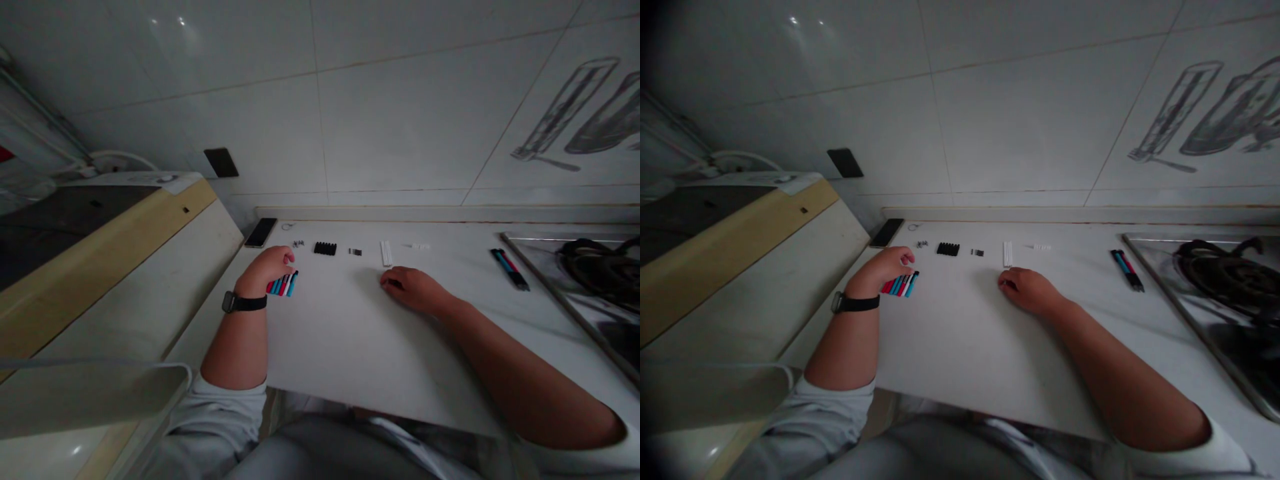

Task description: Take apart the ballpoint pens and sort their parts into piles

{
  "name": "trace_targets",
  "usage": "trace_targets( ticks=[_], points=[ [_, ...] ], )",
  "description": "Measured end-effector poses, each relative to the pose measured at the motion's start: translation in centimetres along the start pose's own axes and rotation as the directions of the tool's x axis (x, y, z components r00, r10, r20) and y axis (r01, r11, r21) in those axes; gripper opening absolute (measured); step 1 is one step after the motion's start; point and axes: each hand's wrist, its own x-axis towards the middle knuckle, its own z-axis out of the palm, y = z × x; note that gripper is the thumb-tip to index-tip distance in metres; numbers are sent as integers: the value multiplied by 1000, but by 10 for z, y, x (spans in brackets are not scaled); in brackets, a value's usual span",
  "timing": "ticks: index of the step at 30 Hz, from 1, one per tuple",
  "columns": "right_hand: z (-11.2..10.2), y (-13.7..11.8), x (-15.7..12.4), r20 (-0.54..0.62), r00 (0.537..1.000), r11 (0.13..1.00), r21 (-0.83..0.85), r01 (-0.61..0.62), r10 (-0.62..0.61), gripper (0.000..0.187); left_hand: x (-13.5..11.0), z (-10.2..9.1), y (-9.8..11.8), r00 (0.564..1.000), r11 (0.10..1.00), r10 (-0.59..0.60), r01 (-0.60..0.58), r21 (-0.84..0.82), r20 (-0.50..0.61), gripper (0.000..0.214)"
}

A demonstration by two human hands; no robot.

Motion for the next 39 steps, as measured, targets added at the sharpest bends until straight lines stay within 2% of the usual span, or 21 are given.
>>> trace_targets(
  ticks=[7, 11, 15, 18, 22, 24, 26, 30, 34, 36, 39],
  points=[
    [1, 1, 0, 6, 1000, 1000, 5, -10, 10, 22, 6, 14, -3, 999, 994, 16, -22, 111, 51, 25],
    [2, 2, 0, -4, 1000, 1000, -3, -13, 13, 22, 11, 20, 3, 996, 995, 78, -80, 55, 40, 27],
    [2, 3, 0, 1, 1000, 1000, 2, -8, 8, 22, 9, 20, 10, 997, 996, 80, -81, 37, 19, 22],
    [1, 2, 0, -2, 1000, 1000, 4, -13, 13, 21, 3, 19, 19, 988, 996, 83, -88, 34, 130, 20],
    [0, 0, 0, -9, 1000, 1000, 19, -5, 5, 21, -5, 24, 35, 946, 988, 86, -121, 92, 314, 22],
    [0, -1, 0, -8, 1000, 1000, 19, -7, 7, 22, -6, 29, 41, 925, 981, 80, -140, 136, 371, 18],
    [1, -1, 0, -7, 1000, 1000, 12, -5, 5, 22, -7, 33, 46, 918, 977, 103, -165, 133, 383, 11],
    [1, -2, 0, -12, 1000, 1000, -7, 10, -10, 21, -10, 42, 58, 916, 953, 288, -302, 6, 279, 4],
    [0, -5, 1, -31, 999, 1000, 5, 12, -12, 20, -14, 52, 76, 856, 873, 485, -464, -148, 177, 8],
    [0, -9, 1, -54, 999, 996, 84, 1, 4, 21, -15, 57, 88, 829, 833, 546, -523, -181, 122, 10],
    [2, -14, 2, -79, 996, 959, 283, -4, 28, 33, -15, 61, 107, 783, 777, 621, -618, -123, -11, 9]
  ],
)
